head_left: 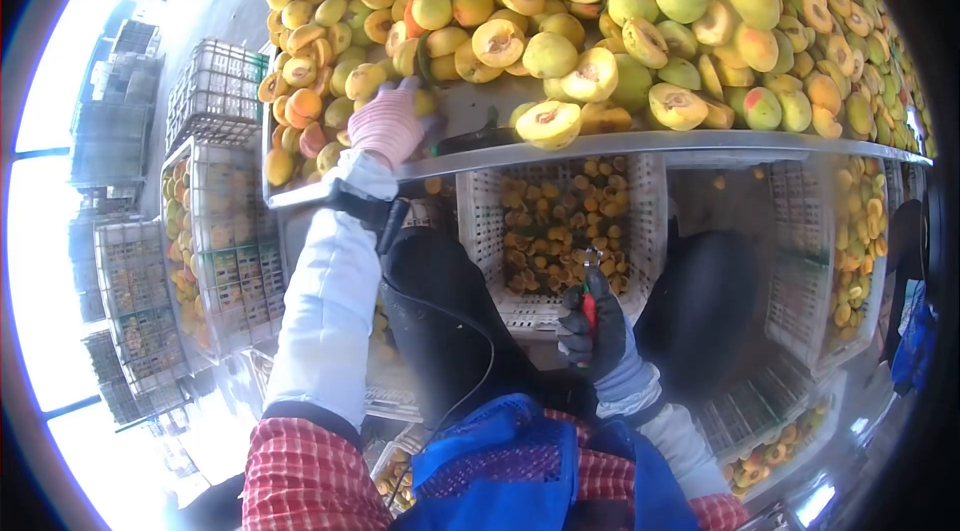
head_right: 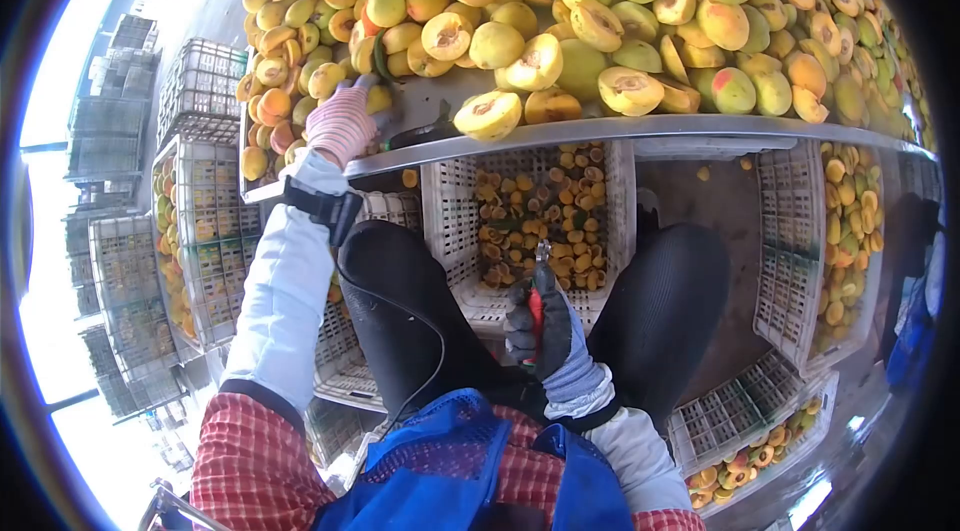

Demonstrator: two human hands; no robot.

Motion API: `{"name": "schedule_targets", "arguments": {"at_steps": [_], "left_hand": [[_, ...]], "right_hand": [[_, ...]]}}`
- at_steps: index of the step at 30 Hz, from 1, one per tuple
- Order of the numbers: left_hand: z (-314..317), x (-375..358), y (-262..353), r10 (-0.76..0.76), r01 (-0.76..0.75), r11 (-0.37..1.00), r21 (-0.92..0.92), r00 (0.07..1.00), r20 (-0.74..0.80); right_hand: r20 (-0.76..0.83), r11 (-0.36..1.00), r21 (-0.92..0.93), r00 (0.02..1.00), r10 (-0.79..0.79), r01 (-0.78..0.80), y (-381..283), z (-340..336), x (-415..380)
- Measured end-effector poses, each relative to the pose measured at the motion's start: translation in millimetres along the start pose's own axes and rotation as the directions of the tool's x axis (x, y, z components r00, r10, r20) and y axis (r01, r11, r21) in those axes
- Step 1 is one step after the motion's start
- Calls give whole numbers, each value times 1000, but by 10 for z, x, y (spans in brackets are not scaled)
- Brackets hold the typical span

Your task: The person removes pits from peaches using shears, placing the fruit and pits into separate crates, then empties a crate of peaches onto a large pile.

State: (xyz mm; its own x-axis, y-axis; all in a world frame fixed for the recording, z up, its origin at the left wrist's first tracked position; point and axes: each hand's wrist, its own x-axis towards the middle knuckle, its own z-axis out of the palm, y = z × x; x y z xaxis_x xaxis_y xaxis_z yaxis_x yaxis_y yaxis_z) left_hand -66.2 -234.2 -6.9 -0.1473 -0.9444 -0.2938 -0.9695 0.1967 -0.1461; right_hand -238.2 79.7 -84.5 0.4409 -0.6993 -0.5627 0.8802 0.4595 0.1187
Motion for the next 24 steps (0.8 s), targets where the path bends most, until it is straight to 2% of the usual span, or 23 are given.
{"name": "schedule_targets", "arguments": {"at_steps": [1, 2, 3, 4, 5, 6, 7, 8, 9, 11, 12, 13, 16, 18, 19, 21, 22, 24], "left_hand": [[-6, 50, 11, -1, 0, 1000, 27, 999, 35], [-8, 49, -5, 19, -18, 995, -100, 1000, 8], [19, -7, -43, 63, -79, 948, -310, 996, -61], [45, -115, -86, 91, -151, 853, -499, 986, -142], [82, -258, -104, 102, -227, 717, -659, 969, -223], [-20, -529, -31, 85, -81, 448, -890, 995, -48], [-121, -849, 72, 122, 113, 128, -985, 984, 129], [-75, -1092, 143, 145, 260, 5, -966, 955, 258], [-27, -1299, 232, 186, 398, -112, -911, 909, 374], [128, -1613, 453, 323, 342, -216, -915, 909, 264], [128, -1763, 581, 361, 361, -328, -873, 902, 238], [228, -1820, 586, 484, 442, -392, -807, 845, 228], [419, -2018, 749, 395, 381, -459, -803, 896, 200], [488, -2148, 841, 317, 285, -490, -824, 939, 137], [463, -2214, 915, 256, 227, -441, -869, 959, 121], [358, -2329, 1032, 132, 111, -321, -941, 989, 72], [425, -2332, 1016, 84, 108, -297, -949, 993, 86], [466, -2333, 973, 45, 68, -250, -966, 997, 59]], "right_hand": [[-56, 999, -25, 998, -37, 35, -15, 55, -18], [-114, 997, -50, 991, -70, 64, -8, 108, -58], [-165, 985, -149, 980, -111, 86, -4, 177, -92], [-206, 963, -248, 966, -159, 105, -5, 266, -113], [-243, 931, -345, 947, -210, 118, -2, 332, -129], [-131, 923, -339, 962, -240, 184, 8, 366, -151], [-20, 912, -327, 964, -266, 246, 26, 388, -182], [94, 900, -310, 952, -292, 307, 45, 408, -203], [142, 911, -279, 951, -275, 305, 65, 432, -204], [231, 929, -213, 939, -253, 303, 121, 485, -208], [251, 906, -285, 936, -245, 314, 141, 533, -227], [207, 882, -346, 943, -261, 320, 183, 538, -232], [121, 768, -544, 937, -328, 339, 249, 536, -263], [136, 602, -689, 889, -438, 402, 276, 492, -237], [155, 507, -752, 860, -486, 422, 297, 454, -215], [184, 477, -726, 808, -559, 495, 362, 348, -162], [198, 460, -710, 779, -595, 532, 369, 383, -166], [159, 569, -535, 736, -658, 624, 309, 468, -217]]}}
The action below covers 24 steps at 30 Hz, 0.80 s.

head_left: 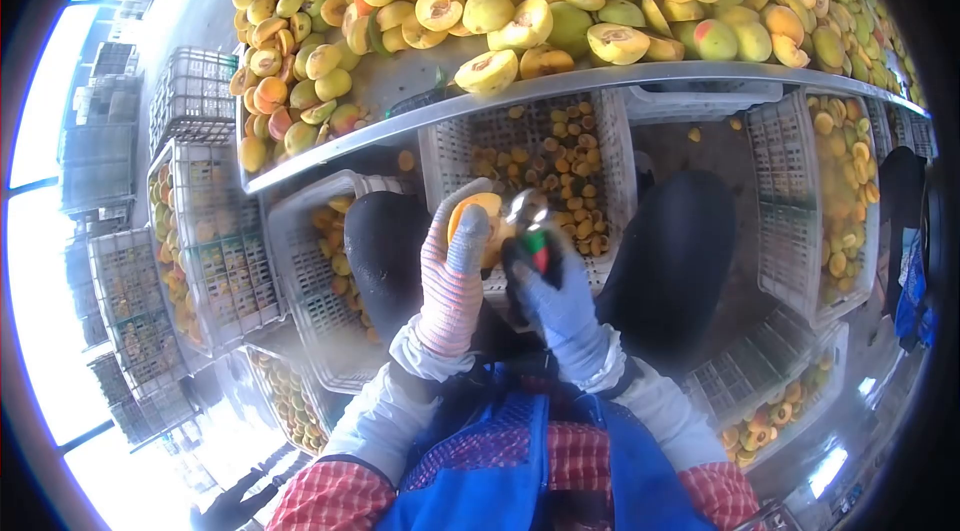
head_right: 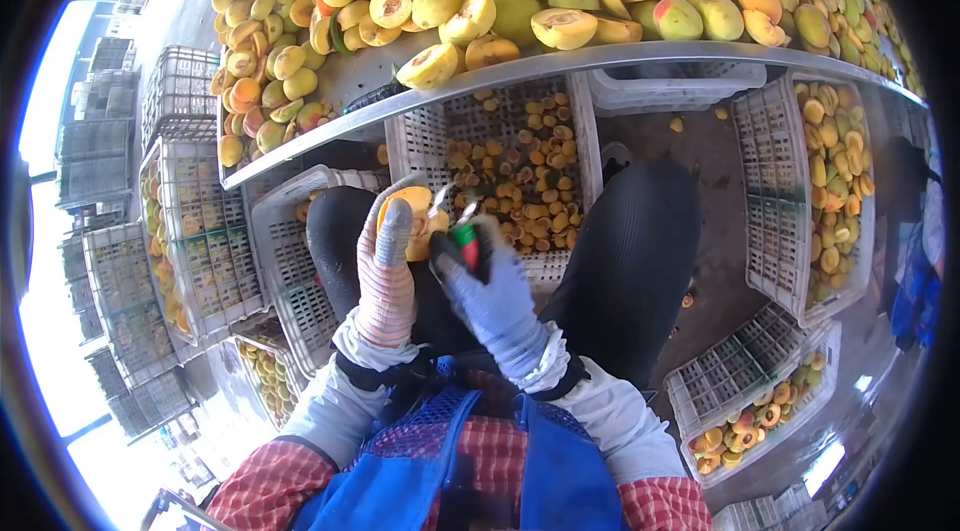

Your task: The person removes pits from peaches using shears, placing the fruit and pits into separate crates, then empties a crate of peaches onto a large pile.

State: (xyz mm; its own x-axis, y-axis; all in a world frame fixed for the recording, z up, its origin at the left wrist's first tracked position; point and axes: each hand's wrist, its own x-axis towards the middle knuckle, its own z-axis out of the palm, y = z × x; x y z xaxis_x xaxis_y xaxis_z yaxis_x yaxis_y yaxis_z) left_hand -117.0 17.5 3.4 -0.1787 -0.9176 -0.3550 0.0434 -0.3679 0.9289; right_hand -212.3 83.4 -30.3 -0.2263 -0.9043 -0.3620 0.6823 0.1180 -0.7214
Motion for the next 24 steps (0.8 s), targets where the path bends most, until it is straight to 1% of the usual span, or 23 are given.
{"name": "schedule_targets", "arguments": {"at_steps": [1, 2, 3, 5, 6, 9, 10, 11, 13, 14, 15, 16, 17, 19, 20, 23, 24], "left_hand": [[-27, 7, -22, 17, -17, 1000, 25, 1000, -13], [-57, 7, -65, 56, -58, 996, 72, 998, 31], [-46, -26, -74, 26, -31, 995, 95, 998, 50], [3, -81, -50, -31, 20, 990, 139, 996, 81], [36, -85, -20, -19, 12, 991, 135, 999, 49], [17, -162, 4, -126, 126, 992, -6, 991, 44], [2, -136, -48, -54, 55, 976, 211, 998, -12], [42, -138, -97, -24, 24, 999, 30, 1000, -18], [11, -167, -34, -54, 55, 998, 18, 998, -44], [-24, -137, -71, -38, 36, 999, -26, 996, -83], [-96, -110, -73, -16, 16, 1000, -9, 998, -66], [-110, -115, -2, -55, 51, 996, -68, 997, -56], [-101, -132, 73, -93, 87, 988, -127, 995, -43], [-72, -157, 111, -99, 93, 982, -162, 995, -30], [-58, -168, 107, -104, 99, 979, -179, 994, -22], [-52, -183, -70, -22, 17, 998, -58, 995, -97], [-53, -200, -83, -28, 21, 997, -68, 994, -102]], "right_hand": [[-43, 994, 110, 999, -14, 19, -69, 11, 56], [-57, 994, -104, 998, -34, 28, -103, -33, 91], [-71, 949, -313, 996, -54, 29, -136, -76, 128], [-12, 943, -331, 999, -52, 45, -152, -31, 94], [-5, 896, -432, 993, -118, 104, -136, -29, 88], [87, 712, -628, 938, -337, 314, -162, -23, 16], [102, 724, -575, 911, -399, 382, -148, 15, -13], [187, 608, -654, 875, -447, 450, -148, 86, -105], [184, 691, -588, 901, -392, 421, -123, 49, -80], [118, 854, -446, 963, -241, 269, -140, 31, -97], [83, 957, -276, 994, -69, 89, -167, 18, -129], [91, 982, -139, 985, 145, -132, -254, 8, -160], [123, 969, -226, 984, 127, -97, -228, -1, -182], [185, 920, -391, 978, 98, -18, -98, -56, -233], [234, 937, -346, 972, 32, 52, 14, -29, -231], [227, 826, -554, 973, 28, 105, 79, -61, -261], [243, 805, -580, 970, 27, 124, 143, -93, -280]]}}
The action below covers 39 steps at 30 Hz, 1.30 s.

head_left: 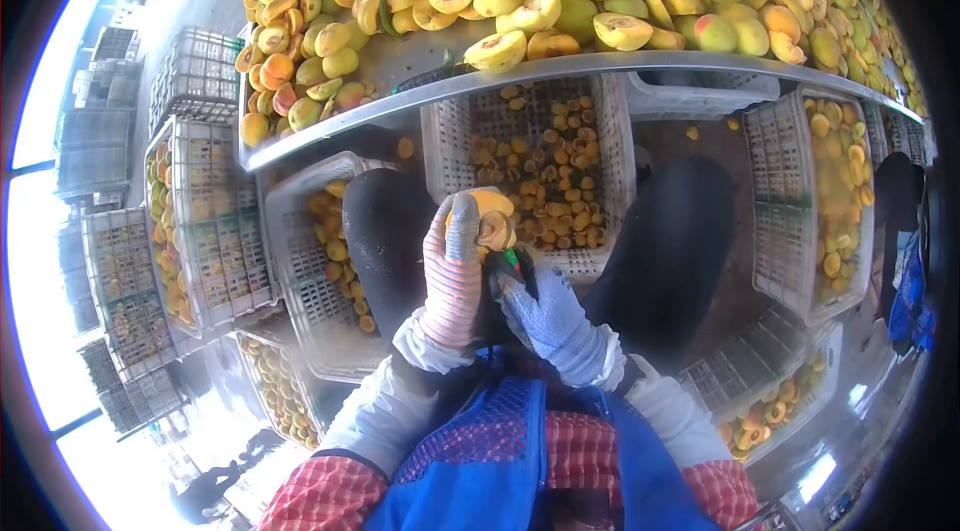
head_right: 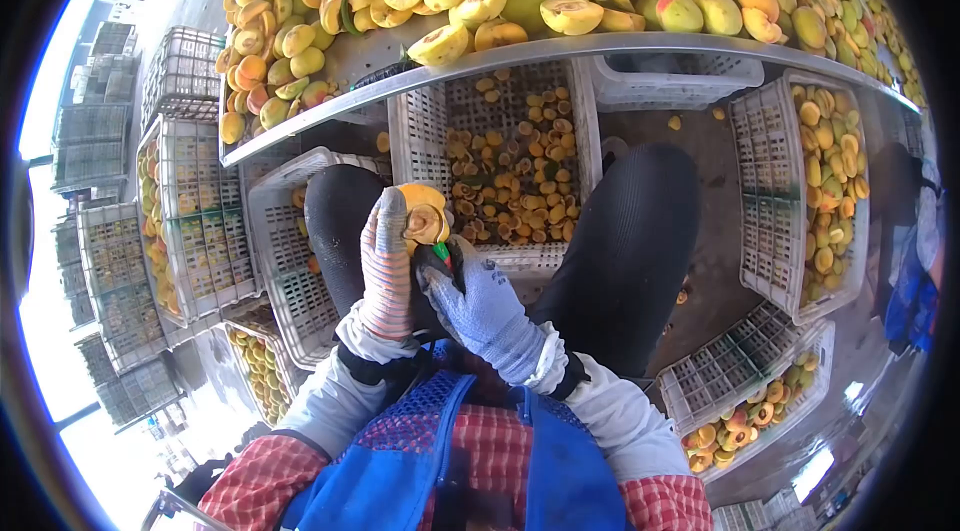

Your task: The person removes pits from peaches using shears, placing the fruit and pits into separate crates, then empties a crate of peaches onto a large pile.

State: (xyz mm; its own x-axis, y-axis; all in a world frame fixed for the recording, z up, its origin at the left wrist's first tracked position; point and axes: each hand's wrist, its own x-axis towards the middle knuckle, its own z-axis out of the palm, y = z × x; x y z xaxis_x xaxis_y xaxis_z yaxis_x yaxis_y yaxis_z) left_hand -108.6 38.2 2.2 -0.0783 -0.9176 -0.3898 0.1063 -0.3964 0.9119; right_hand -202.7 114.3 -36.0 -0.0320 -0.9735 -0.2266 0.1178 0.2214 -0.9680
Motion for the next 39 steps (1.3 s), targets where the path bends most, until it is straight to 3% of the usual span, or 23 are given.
{"name": "schedule_targets", "arguments": {"at_steps": [2, 3, 5, 8, 11, 14, 17, 18, 20, 21, 23, 26, 29, 30, 31, 33, 34, 35, 36, 37, 39], "left_hand": [[-10, 1, -60, 43, -44, 999, 20, 999, 7], [-15, -9, -90, 63, -63, 998, 29, 998, 9], [7, -34, -62, 44, -43, 999, -11, 998, 37], [24, -73, 35, 45, -46, 999, 4, 996, 73], [7, -79, 53, 39, -50, 995, 90, 993, 112], [-35, -61, 40, -4, -15, 994, 113, 986, 166], [-91, -3, 4, -43, 26, 997, 69, 967, 253], [-106, 11, -15, -53, 40, 998, 52, 956, 288], [-135, 17, -67, -244, 270, 962, -48, 922, 300], [-139, 21, -77, -333, 379, 920, -97, 889, 314], [-38, -10, -25, -377, 422, 893, -156, 891, 254], [13, -9, 34, -437, 484, 838, -252, 872, 220], [-8, 45, 7, -409, 366, 822, -436, 912, -5], [-312, 98, -56, -314, 317, 913, -256, 948, 50], [-294, 99, 45, -281, 231, 943, -241, 938, -201], [-613, 193, 269, 131, -174, 980, -92, 926, -355], [-1041, 348, 292, 307, -303, 951, 66, 887, -344], [-1352, 515, 389, 391, -332, 917, 219, 855, -341], [-1779, 694, 407, 537, -182, 607, 774, 812, -230], [-1837, 784, 560, 586, 51, 39, 998, 808, -64], [-1819, 959, 687, 611, -106, 54, 993, 790, 51]], "right_hand": [[27, 997, -76, 1000, -15, 17, 69, 27, -39], [61, 987, 93, 991, 122, -127, 83, 8, -74], [191, 825, 398, 916, 353, -401, -216, -42, -62], [353, 685, 516, 857, 376, -514, -311, -115, -87], [362, 575, 694, 900, 241, -433, -289, -46, -162], [372, 461, 737, 866, 334, -494, -379, -36, -168], [581, 327, 727, 795, 174, -603, -216, -92, -186], [676, 132, 723, 734, 67, -678, -151, -76, -151], [767, -235, 566, 609, -201, -790, -67, -58, -57], [745, -277, 565, 625, -232, -777, -64, -61, -56], [697, -363, 553, 655, -290, -750, -78, -57, -55], [650, -332, 577, 666, -367, -746, -44, -29, -3], [636, -353, 589, 687, -351, -727, -14, -20, 22], [633, -368, 593, 697, -338, -716, 10, -32, 37], [625, -380, 599, 708, -327, -705, 41, -50, 75], [655, -423, 564, 697, -294, -709, 195, -44, 107], [662, -423, 573, 701, -267, -702, 203, -38, 110], [670, -421, 579, 702, -242, -698, 201, -34, 132], [675, -401, 566, 684, -276, -720, 201, -32, 159], [693, -397, 555, 670, -264, -731, 203, -28, 189], [719, -402, 546, 657, -226, -735, 241, -18, 252]]}}
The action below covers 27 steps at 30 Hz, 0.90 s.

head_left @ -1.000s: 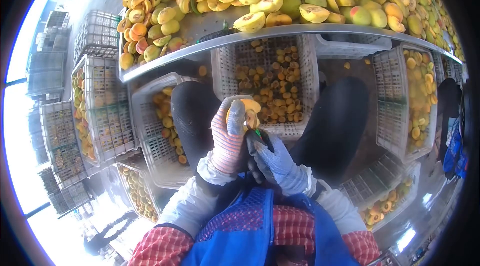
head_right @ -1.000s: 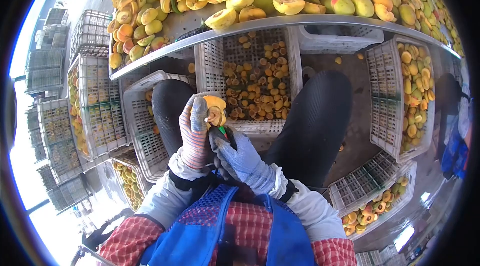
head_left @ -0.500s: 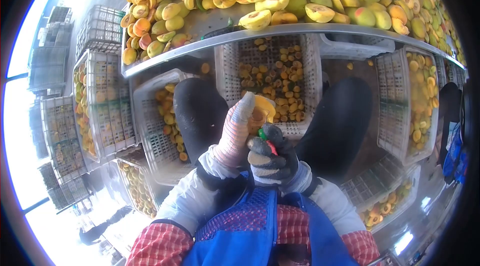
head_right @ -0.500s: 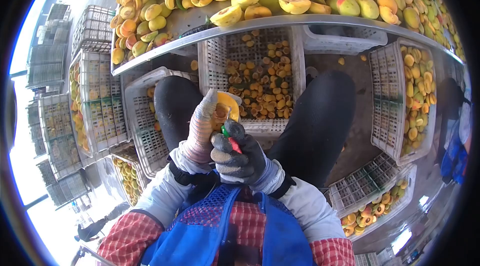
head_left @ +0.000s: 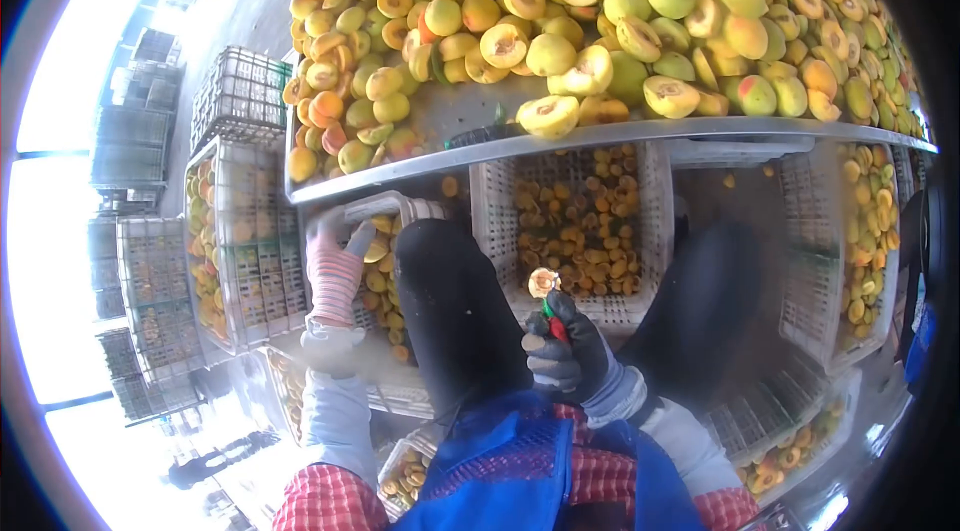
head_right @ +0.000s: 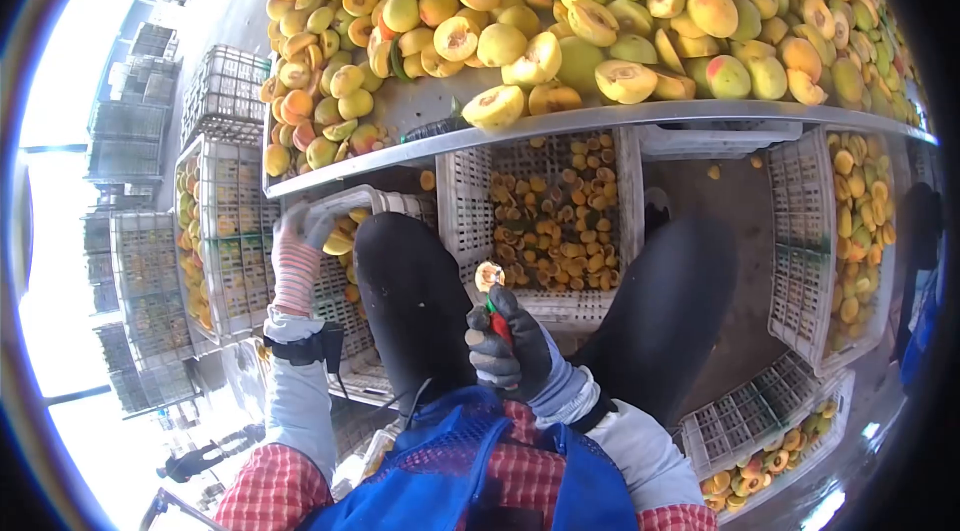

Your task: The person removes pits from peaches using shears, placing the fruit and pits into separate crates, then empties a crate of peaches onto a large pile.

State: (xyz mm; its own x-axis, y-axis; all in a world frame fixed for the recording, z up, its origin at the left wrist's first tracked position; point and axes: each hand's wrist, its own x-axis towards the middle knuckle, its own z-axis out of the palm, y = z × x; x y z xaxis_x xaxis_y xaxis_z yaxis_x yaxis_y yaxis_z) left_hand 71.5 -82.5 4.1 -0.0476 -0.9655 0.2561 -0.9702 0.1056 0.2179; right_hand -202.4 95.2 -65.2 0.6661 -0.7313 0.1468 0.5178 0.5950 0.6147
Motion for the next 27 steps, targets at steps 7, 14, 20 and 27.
{"name": "schedule_targets", "arguments": {"at_steps": [7, 14, 20, 27], "left_hand": [[494, 1484, 819, -90, 54, 975, 215, 983, 158], [860, 1779, 735, 64, -69, 997, 16, 971, 232], [441, 894, 1200, 76, 194, 732, -653, 929, 361], [309, -273, 1732, 41, 648, 223, -728, 740, 671]], "right_hand": [[-240, 949, -270, 943, -229, 162, -243, -122, -7], [-405, 926, -329, 858, -315, 185, -401, -65, -29], [-403, 827, -548, 826, -394, 126, -220, 413, 99], [-182, 572, -803, 846, -500, 165, -196, 579, 172]]}}
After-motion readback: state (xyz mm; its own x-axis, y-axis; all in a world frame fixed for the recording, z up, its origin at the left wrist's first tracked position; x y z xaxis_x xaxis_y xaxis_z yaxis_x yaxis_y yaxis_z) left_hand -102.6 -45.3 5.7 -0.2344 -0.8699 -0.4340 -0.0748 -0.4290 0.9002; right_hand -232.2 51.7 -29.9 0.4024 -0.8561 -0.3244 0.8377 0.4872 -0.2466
